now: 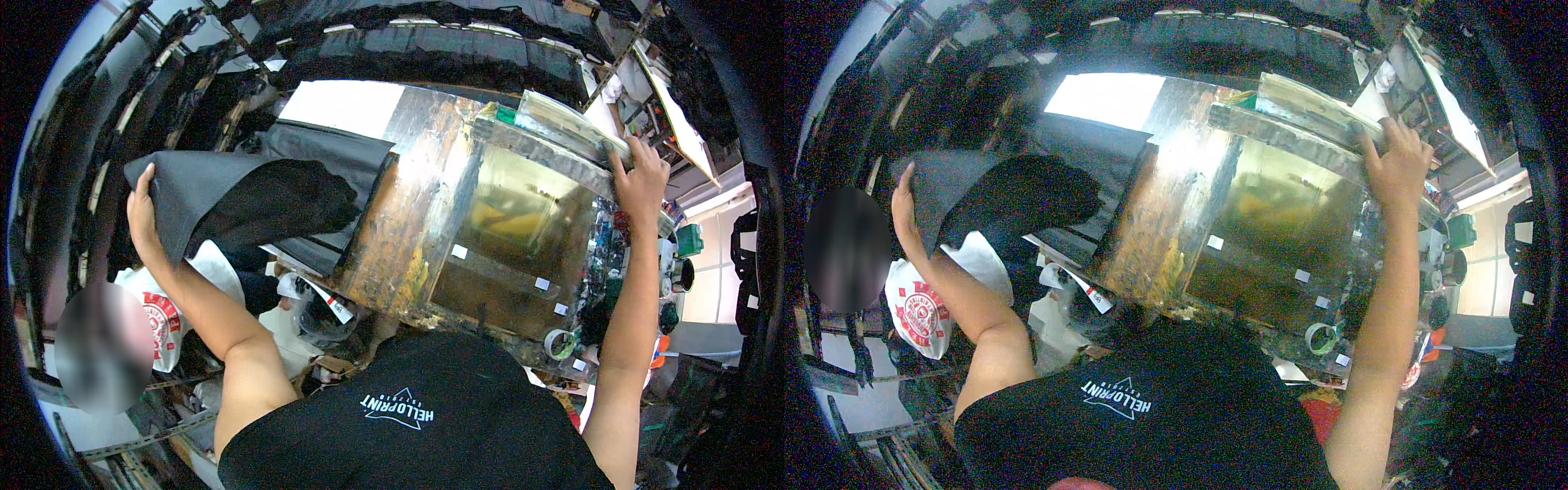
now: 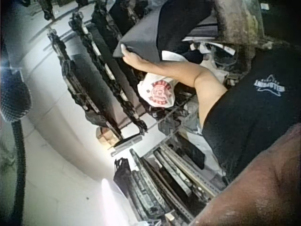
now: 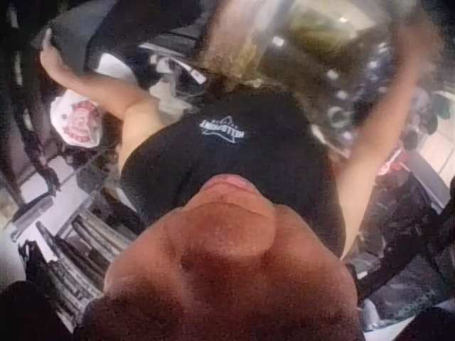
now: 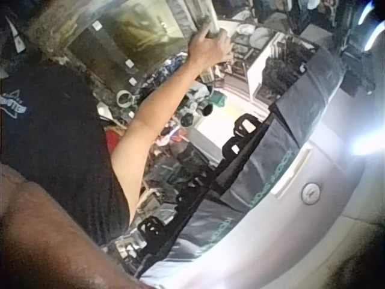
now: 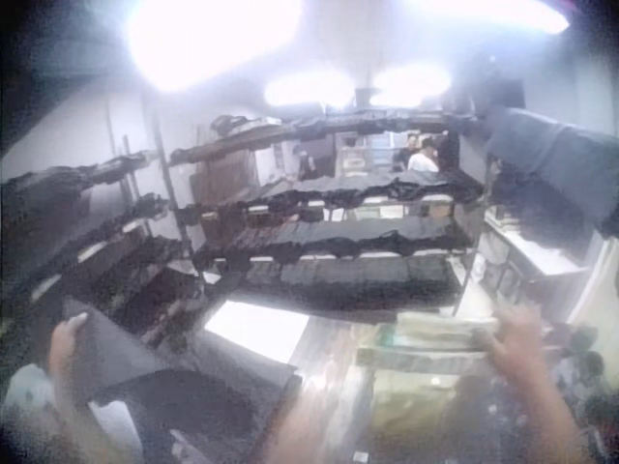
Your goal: The person screen prints logos onto black tote bags by placing each bag onto a flat surface, lowering a screen, and pulling a squeegee across it with green ink.
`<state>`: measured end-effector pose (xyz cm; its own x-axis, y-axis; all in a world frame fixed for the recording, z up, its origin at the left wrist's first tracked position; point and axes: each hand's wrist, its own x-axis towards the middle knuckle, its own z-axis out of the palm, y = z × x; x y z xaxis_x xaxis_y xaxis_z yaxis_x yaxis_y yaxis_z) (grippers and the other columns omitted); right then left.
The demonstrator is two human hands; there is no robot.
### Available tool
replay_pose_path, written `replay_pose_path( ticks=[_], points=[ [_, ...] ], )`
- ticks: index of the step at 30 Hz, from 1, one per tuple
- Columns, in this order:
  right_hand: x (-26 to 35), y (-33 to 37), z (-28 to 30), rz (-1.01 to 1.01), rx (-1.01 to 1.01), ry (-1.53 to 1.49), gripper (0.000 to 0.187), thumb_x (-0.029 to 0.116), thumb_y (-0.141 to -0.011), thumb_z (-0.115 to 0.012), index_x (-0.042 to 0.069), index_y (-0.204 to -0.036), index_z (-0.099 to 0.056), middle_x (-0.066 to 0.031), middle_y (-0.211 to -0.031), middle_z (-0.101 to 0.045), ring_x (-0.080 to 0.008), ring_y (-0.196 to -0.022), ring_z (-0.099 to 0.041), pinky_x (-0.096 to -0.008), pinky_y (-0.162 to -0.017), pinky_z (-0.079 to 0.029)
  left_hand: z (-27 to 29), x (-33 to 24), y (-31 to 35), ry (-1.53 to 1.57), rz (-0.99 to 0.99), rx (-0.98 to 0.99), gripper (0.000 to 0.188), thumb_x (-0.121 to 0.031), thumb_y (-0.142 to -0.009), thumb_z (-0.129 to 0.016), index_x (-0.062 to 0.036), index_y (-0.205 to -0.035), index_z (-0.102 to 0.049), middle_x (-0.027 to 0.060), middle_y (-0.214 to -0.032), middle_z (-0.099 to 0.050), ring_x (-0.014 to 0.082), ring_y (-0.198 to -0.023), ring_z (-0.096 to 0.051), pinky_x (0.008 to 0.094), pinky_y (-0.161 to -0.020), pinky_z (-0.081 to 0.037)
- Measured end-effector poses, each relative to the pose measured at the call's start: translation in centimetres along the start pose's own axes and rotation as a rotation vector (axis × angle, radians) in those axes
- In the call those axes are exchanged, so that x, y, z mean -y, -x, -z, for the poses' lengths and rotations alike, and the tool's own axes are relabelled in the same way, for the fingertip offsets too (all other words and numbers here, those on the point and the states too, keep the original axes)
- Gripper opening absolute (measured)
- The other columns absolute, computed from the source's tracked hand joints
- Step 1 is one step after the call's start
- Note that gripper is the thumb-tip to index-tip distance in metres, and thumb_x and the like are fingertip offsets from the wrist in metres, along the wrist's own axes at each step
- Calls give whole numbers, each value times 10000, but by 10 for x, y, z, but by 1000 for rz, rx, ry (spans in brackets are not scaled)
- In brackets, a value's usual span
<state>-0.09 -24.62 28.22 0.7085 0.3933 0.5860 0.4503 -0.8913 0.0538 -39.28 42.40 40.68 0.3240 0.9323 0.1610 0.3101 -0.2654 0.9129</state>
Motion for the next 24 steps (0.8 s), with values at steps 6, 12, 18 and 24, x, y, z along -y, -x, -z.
replay_pose_path(
  ticks=[6, 12, 18, 24],
  points=[
    [2, -2, 15, -49, 85, 4, 462, 443, -921, -657, 57, -1175, -657, -158, -1214, -676, -328, -1172, -595, -465, -999, -386, -105, 34, -85, -688, -62, 250, 544, -406, -868, -662, 80, -1109, -703, 149, -1017, -721, 266, -907, -674, 405, -787, -523],
    [1, -2, -1, -25, 39, -40, 466, 428, -919, -660, 57, -1202, -657, -161, -1230, -672, -335, -1169, -591, -485, -1013, -381, -258, 175, -133, -563, 189, 507, 613, -487, -901, -618, 66, -1162, -652, 169, -1098, -696, 328, -954, -663, 523, -737, -521],
    [-1, 1, -1, -6, 38, 29, 503, 428, -917, -662, 43, -1240, -652, -180, -1235, -667, -350, -1174, -585, -501, -1054, -368, -350, 270, 41, -693, -223, 515, 812, -656, -932, -561, -47, -1467, -501, 268, -1473, -494, 427, -1436, -382, 560, -1195, -253],
    [-3, 2, 6, -14, 38, 12, 495, 432, -915, -661, 47, -1228, -659, -192, -1217, -671, -355, -1163, -589, -480, -1052, -374, -264, 273, 151, -947, -561, 294, 862, -644, -924, -579, -39, -1519, -428, 264, -1605, -309, 432, -1508, -236, 550, -1236, -159]
  ],
)
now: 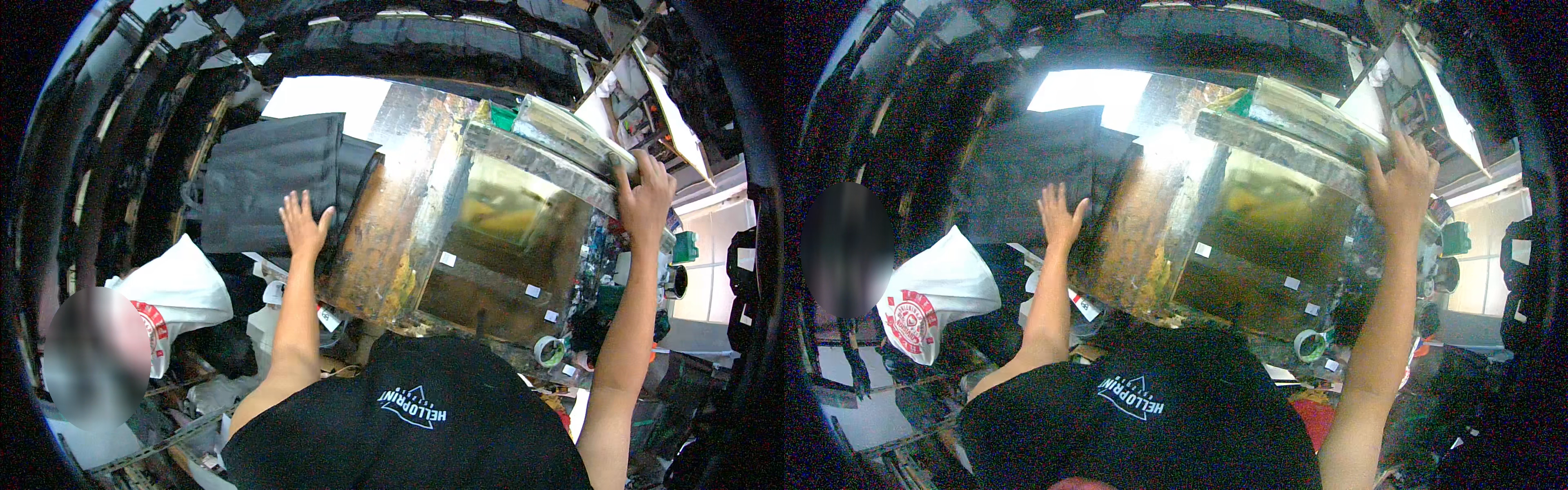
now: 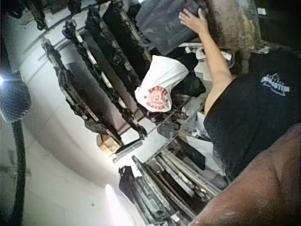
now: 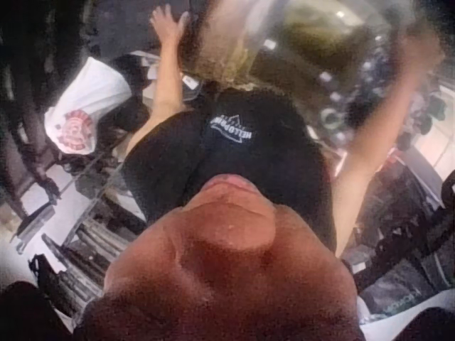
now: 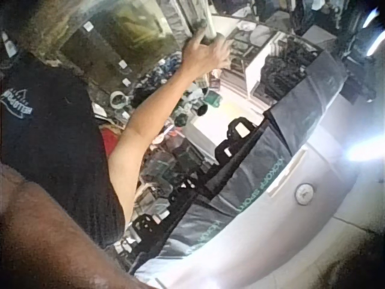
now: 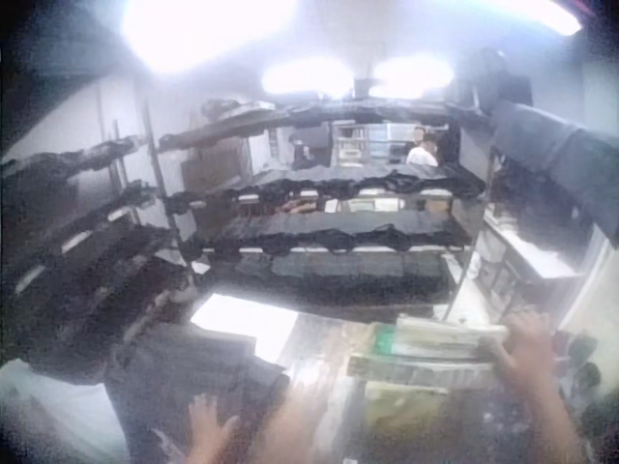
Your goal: The person screen prints logos onto black tote bags by placing each bag onto a flat surface, lowering a screen, and pulling a squeegee across it with green ink.
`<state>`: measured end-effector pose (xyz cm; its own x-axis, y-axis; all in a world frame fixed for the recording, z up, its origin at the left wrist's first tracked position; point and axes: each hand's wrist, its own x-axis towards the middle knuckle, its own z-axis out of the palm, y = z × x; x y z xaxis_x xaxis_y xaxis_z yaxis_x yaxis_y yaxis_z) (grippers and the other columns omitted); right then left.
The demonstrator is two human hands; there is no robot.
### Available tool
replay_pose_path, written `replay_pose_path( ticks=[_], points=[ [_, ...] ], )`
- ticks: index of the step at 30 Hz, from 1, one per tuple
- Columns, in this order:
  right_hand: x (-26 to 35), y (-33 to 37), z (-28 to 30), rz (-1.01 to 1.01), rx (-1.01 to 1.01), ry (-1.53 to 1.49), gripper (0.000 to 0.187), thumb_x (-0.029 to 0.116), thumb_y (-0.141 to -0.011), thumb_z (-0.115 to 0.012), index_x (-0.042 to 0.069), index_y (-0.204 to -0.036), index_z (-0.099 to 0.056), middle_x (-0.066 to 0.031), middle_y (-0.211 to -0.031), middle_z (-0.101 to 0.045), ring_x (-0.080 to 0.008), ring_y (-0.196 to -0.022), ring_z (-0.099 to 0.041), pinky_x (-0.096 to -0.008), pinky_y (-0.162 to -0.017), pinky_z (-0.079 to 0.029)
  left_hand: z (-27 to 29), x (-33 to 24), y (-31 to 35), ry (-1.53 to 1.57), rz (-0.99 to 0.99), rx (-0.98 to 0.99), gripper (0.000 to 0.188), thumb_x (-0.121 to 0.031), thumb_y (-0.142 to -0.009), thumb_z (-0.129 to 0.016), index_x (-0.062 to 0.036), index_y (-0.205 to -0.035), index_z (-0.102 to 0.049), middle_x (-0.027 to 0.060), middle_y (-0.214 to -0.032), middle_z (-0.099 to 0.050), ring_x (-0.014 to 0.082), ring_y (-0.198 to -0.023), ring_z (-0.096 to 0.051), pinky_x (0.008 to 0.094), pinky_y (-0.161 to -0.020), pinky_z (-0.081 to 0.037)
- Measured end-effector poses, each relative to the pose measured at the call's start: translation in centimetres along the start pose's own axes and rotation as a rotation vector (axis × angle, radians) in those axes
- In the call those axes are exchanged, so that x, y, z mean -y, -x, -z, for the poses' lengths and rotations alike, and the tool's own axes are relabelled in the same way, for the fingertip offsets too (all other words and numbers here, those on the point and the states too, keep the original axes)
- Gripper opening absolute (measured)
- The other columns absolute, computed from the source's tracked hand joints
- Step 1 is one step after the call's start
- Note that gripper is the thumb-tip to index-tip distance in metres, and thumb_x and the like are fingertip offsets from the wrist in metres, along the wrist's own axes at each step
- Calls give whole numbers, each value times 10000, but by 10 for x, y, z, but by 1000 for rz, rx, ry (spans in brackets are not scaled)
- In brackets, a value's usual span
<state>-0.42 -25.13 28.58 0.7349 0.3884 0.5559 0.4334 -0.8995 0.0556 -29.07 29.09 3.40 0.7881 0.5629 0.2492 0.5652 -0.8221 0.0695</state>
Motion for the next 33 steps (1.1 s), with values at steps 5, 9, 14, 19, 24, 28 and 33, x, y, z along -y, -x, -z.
replay_pose_path(
  ticks=[5, 9, 14, 19, 24, 28, 33],
  points=[
    [16, -10, 12, -94, 103, -68, 512, 442, -920, -655, 49, -1249, -654, -200, -1226, -670, -375, -1190, -585, -473, -1035, -386, -16, 8, -8, -93, 109, 111, 987, -688, -917, -550, 68, -1519, -350, 314, -1595, -288, 465, -1504, -230, 577, -1217, -182],
    [-9, -9, -5, -50, 24, 39, 524, 473, -948, -624, 54, -1263, -650, -203, -1250, -665, -418, -1209, -580, -488, -1029, -392, -42, -25, -24, -91, 246, 161, 880, -558, -908, -656, 83, -1461, -417, 290, -1541, -393, 447, -1425, -376, 601, -1137, -330],
    [-5, -6, -1, -28, 40, 3, 529, 465, -944, -630, 45, -1265, -642, -182, -1227, -674, -372, -1142, -608, -481, -1002, -402, -38, -36, -18, 94, 225, 132, 622, -392, -850, -779, 52, -1225, -558, 264, -1318, -589, 419, -1209, -581, 512, -998, -487],
    [-6, 4, 1, 41, -81, 21, 424, 406, -956, -636, 89, -1236, -655, -130, -1185, -686, -310, -1108, -617, -453, -931, -406, -6, -12, -23, 354, 189, 35, 308, -292, -875, -750, -4, -943, -664, 246, -952, -708, 453, -961, -671, 521, -836, -529],
    [2, 15, 16, 3, -56, -39, 474, 443, -922, -645, 66, -1208, -658, -134, -1182, -689, -322, -1127, -609, -468, -964, -401, 66, -52, -28, 178, -8, -118, 261, -284, -932, -604, -45, -859, -677, 188, -895, -707, 445, -869, -671, 535, -759, -534],
    [-23, 25, 14, 16, -143, -26, 531, 497, -904, -647, 73, -1222, -672, -134, -1164, -700, -319, -1114, -618, -475, -956, -406, 97, -168, -16, 97, -196, 76, 243, -249, -903, -567, -75, -871, -735, 179, -915, -734, 364, -852, -728, 502, -752, -592],
    [-29, 37, 22, 42, -227, -42, 562, 551, -898, -627, 83, -1203, -683, -128, -1093, -710, -319, -1091, -628, -489, -950, -407, 65, -329, 35, 179, -459, 163, 164, -158, -850, -612, -92, -799, -753, 136, -801, -740, 304, -757, -746, 436, -649, -597]
  ],
)
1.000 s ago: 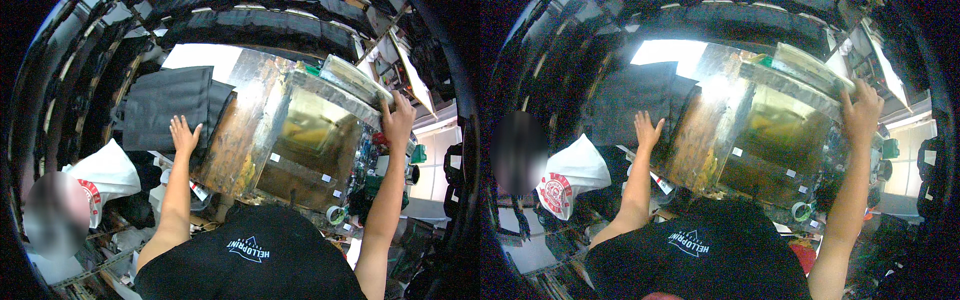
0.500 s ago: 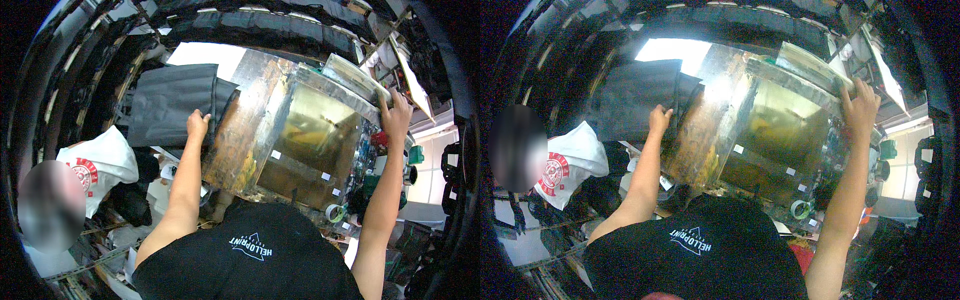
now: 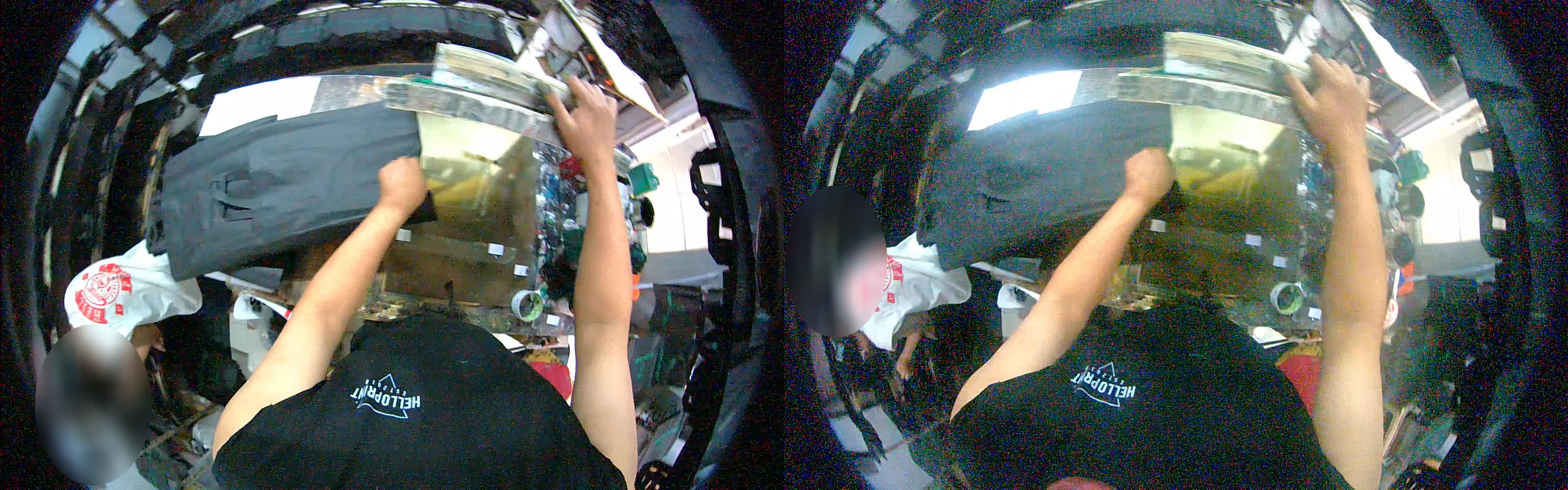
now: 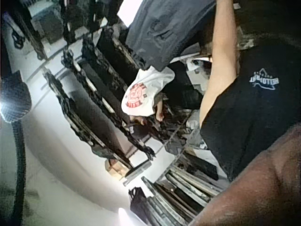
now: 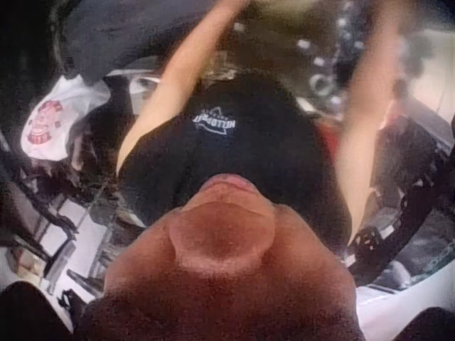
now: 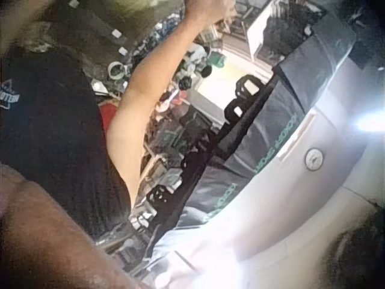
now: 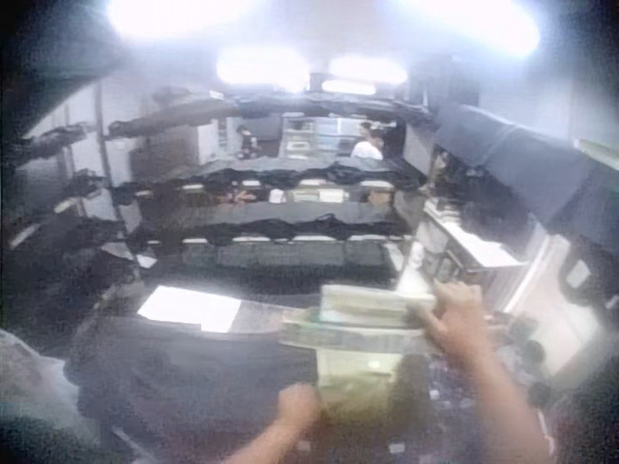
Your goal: The person screen prints logos onto black tote bags by placing each bag onto a flat surface, lowering a screen, and pulling a squeegee across it with green ink.
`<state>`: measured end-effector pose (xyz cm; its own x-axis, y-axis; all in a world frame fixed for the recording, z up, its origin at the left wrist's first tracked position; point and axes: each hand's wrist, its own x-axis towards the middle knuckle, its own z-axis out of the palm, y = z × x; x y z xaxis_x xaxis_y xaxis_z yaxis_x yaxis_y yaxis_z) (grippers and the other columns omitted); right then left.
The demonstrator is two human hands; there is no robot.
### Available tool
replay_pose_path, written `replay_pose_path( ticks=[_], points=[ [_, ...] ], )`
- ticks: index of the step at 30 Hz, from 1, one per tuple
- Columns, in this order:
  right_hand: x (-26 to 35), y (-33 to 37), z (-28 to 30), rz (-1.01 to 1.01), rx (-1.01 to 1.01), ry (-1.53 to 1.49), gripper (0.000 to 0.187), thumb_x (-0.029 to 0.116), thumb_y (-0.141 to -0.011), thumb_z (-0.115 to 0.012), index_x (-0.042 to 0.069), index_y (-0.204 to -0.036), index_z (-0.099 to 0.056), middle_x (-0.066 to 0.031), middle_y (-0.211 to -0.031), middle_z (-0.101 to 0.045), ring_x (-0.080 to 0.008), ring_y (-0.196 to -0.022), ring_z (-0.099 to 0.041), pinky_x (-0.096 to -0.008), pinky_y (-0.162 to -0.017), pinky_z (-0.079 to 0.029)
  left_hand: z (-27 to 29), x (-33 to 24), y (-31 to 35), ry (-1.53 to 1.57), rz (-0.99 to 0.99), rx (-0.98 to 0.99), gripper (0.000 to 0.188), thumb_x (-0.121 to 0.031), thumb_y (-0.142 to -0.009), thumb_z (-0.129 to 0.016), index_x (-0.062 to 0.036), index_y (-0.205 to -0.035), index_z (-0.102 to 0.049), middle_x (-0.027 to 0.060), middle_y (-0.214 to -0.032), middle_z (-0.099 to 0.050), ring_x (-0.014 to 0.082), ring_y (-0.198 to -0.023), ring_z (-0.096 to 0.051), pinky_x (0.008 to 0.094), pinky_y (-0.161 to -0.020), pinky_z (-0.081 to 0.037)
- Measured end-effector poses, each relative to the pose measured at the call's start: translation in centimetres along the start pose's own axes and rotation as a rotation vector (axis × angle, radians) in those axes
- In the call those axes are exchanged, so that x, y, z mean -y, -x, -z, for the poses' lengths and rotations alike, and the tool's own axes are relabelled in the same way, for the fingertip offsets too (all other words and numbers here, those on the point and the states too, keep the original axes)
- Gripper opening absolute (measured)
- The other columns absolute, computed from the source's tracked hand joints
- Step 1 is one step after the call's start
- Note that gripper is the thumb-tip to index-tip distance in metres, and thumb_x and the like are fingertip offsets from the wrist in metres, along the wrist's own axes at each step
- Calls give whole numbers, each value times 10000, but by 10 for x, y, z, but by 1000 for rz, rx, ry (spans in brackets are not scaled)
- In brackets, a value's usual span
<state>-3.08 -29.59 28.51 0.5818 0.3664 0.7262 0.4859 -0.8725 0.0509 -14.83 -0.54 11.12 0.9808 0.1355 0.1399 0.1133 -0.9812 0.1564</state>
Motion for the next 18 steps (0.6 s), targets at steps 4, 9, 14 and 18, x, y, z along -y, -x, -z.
replay_pose_path(
  ticks=[4, 9, 14, 18],
  points=[
    [14, 2, 32, 5, -16, -31, 591, 630, -904, -586, 80, -1097, -685, -134, -1019, -708, -323, -1037, -642, -494, -918, -409, -64, -92, -2, 270, -158, 33, 356, -349, -980, -557, -50, -1039, -740, 184, -1047, -736, 349, -1042, -703, 480, -888, -558],
    [3, 22, 48, 7, -72, -14, 558, 597, -892, -614, 108, -1153, -685, -138, -990, -705, -318, -1005, -648, -490, -868, -405, -130, -94, 66, 63, -515, 17, 667, -552, -1012, -456, -105, -1506, -482, 238, -1601, -338, 428, -1515, -222, 634, -1211, -104],
    [17, 18, 92, -98, -25, -207, 645, 673, -911, -552, 54, -739, -608, -164, -747, -633, -339, -819, -599, -475, -832, -395, -107, -46, 134, -51, -365, 45, 890, -741, -905, -486, -192, -1591, -344, 191, -1682, -161, 485, -1537, -55, 771, -1135, 4],
    [14, 14, 90, -76, -63, -233, 669, 701, -917, -524, 65, -728, -604, -156, -758, -631, -316, -831, -579, -467, -864, -368, -115, -53, 121, -44, -445, 96, 1026, -844, -824, -481, -185, -1596, -330, 185, -1687, -143, 490, -1535, -51, 787, -1117, 25]
  ],
)
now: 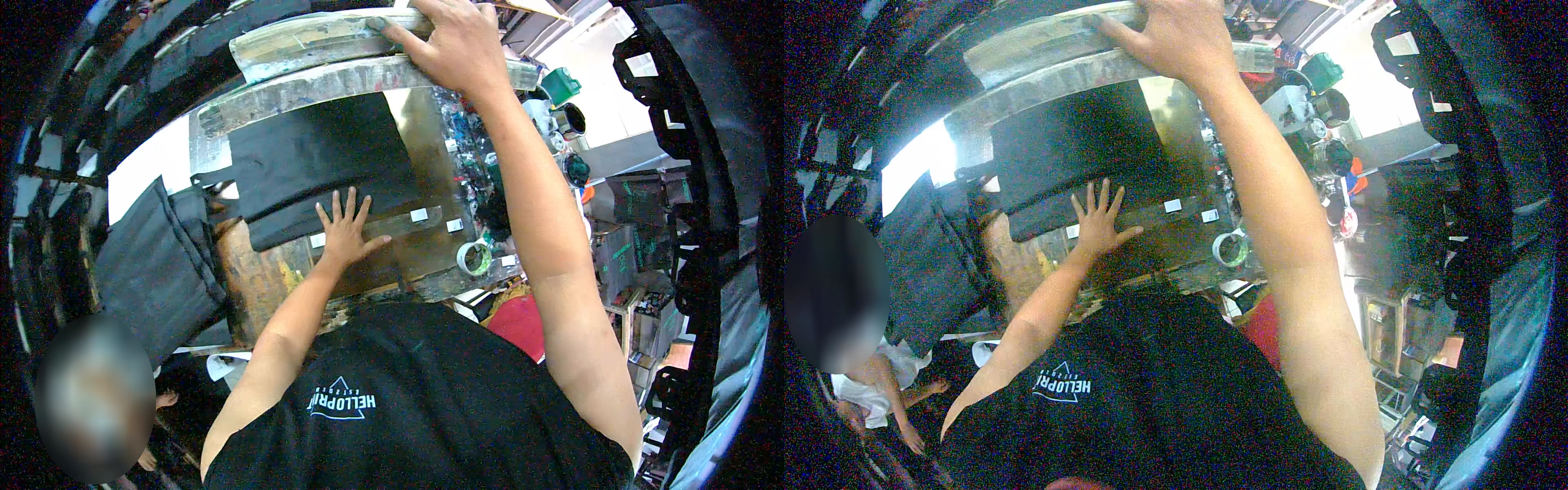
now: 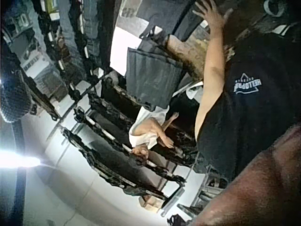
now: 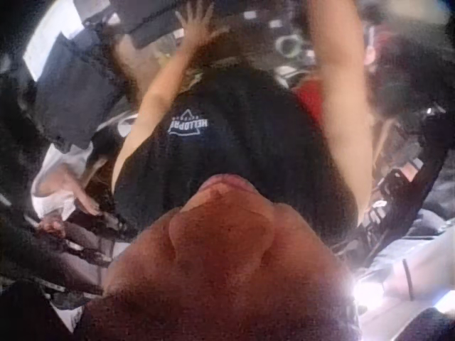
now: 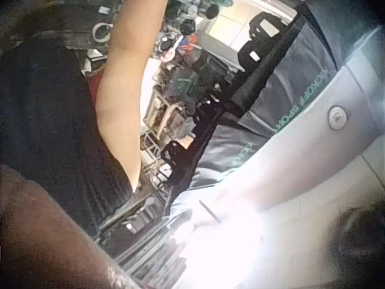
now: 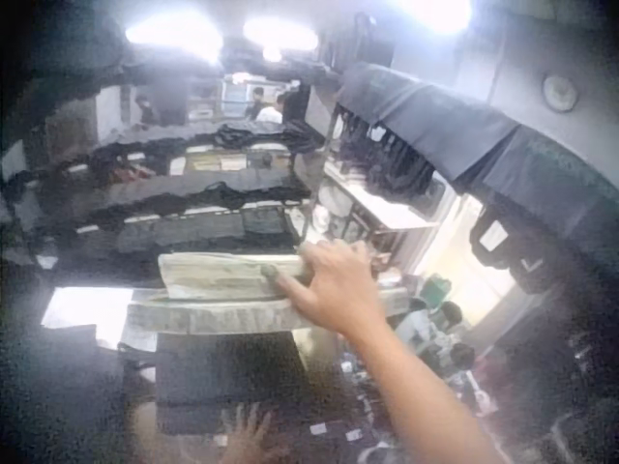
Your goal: The person screen prints logos onto black tote bags by placing each bag onto a flat surface, lowering a screen, and pulling a squeegee across it with green ink.
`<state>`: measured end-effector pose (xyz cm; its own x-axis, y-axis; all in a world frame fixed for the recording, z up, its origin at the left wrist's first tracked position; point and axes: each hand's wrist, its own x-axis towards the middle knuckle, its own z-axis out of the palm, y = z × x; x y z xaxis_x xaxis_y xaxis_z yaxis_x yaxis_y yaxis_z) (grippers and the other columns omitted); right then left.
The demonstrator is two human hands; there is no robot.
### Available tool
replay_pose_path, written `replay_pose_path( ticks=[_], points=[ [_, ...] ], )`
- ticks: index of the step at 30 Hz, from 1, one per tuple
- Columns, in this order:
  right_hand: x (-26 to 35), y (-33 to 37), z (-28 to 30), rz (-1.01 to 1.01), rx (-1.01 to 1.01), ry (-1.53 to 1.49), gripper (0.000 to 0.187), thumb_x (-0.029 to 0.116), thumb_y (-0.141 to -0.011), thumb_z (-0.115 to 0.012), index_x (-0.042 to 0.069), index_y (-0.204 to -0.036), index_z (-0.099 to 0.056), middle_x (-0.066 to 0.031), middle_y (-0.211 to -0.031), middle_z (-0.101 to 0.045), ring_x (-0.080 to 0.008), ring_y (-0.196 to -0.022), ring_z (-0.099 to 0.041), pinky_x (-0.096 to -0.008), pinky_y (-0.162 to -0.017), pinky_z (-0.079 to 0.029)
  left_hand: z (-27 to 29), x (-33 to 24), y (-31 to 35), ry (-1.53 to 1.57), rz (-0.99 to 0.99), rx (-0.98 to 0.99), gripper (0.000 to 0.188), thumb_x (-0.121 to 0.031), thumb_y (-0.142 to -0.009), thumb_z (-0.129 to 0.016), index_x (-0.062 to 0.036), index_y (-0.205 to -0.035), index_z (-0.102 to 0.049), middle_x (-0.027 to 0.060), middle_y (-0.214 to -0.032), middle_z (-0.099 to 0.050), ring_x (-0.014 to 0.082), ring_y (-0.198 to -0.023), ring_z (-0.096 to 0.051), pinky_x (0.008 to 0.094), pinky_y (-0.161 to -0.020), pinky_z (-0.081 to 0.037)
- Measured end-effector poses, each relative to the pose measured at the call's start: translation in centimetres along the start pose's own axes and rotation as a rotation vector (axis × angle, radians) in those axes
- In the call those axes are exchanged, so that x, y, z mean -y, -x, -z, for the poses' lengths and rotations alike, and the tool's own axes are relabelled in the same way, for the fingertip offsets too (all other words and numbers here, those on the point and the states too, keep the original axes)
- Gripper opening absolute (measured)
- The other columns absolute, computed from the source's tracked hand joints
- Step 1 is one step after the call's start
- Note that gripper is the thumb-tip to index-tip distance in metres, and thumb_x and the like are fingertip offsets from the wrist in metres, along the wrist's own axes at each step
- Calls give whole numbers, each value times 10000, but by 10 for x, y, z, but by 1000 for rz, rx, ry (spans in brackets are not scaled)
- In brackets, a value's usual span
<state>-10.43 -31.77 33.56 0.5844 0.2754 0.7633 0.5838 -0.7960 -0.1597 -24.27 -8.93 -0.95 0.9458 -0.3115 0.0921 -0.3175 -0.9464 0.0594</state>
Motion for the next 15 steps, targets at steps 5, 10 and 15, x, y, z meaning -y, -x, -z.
replay_pose_path(
  ticks=[5, 10, 15],
  points=[
    [2, -10, -5, -9, 45, -3, 626, 661, -913, -563, 56, -768, -636, -162, -778, -649, -337, -830, -597, -467, -853, -380, -18, -26, -32, 66, -67, -45, 1054, -890, -803, -427, -173, -1575, -383, 181, -1680, -171, 486, -1530, -77, 782, -1117, 36],
    [-3, -10, -13, 23, 0, -8, 606, 641, -910, -583, 52, -784, -647, -164, -784, -649, -345, -838, -605, -470, -843, -380, -26, -64, -35, 115, -26, -75, 1058, -889, -803, -427, -158, -1567, -396, 191, -1672, -189, 482, -1530, -74, 776, -1121, 46],
    [0, -15, -16, -6, 43, -1, 615, 643, -912, -577, 50, -762, -633, -176, -794, -647, -349, -861, -602, -462, -849, -373, -26, -75, -33, 185, -21, -126, 1031, -864, -796, -493, -142, -1530, -455, 208, -1652, -239, 487, -1526, -90, 764, -1134, 38]
  ],
)
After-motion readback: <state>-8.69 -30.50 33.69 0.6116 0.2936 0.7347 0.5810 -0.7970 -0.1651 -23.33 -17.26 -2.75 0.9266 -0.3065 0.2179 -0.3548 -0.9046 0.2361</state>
